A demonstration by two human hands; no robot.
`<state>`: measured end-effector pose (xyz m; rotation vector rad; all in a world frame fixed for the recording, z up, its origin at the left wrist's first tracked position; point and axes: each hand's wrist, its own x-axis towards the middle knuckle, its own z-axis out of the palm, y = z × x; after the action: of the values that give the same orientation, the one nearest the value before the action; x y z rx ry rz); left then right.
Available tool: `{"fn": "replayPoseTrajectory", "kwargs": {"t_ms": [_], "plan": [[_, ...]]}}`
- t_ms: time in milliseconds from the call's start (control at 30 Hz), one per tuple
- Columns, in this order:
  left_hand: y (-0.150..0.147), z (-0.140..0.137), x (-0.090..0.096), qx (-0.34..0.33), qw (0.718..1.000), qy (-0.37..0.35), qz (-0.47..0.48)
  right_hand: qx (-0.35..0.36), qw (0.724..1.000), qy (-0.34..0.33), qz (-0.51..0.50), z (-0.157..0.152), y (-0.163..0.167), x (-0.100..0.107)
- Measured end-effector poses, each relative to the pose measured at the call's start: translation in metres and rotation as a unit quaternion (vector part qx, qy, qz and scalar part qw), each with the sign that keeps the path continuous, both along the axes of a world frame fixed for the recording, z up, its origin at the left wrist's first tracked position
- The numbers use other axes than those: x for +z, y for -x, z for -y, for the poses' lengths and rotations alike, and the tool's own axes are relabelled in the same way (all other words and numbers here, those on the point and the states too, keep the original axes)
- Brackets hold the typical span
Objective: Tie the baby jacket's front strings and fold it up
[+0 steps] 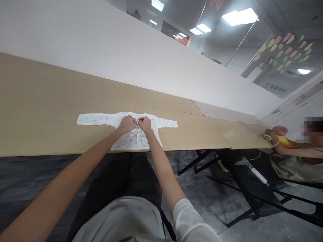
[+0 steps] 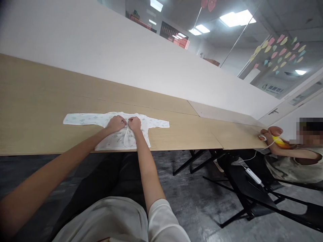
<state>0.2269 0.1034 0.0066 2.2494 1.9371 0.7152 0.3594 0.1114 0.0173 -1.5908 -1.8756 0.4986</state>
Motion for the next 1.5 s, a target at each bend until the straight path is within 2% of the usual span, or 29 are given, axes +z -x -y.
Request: {"fn": "replayPoseTrajectory", "kwargs": {"t_ms": [167, 367, 633, 967, 1333, 1500], "plan": [[-0.002, 0.015, 0.002, 0.001, 1.000, 0.011, 0.010, 0.047, 0.997, 0.055, -0.026, 0.003, -0.008, 0.008], [-0.001, 0.019, -0.003, -0.045, 0.998, -0.012, 0.049, 0.059, 0.996, 0.040, -0.062, 0.016, -0.017, 0.004], [-0.003, 0.022, -0.004, -0.036, 0.997, -0.024, 0.057, 0.044, 0.994, 0.019, -0.097, 0.019, -0.024, 0.001], [-0.002, 0.019, -0.006, -0.024, 0.996, -0.011, 0.081, 0.066, 0.977, 0.063, -0.195, 0.020, -0.032, -0.001], [-0.003, 0.023, -0.001, -0.026, 0.997, -0.004, 0.073, 0.113, 0.964, 0.063, -0.233, 0.016, -0.031, -0.005], [-0.002, 0.021, -0.002, -0.038, 0.998, 0.000, 0.059, 0.105, 0.974, 0.040, -0.196, 0.016, -0.029, -0.007]]}}
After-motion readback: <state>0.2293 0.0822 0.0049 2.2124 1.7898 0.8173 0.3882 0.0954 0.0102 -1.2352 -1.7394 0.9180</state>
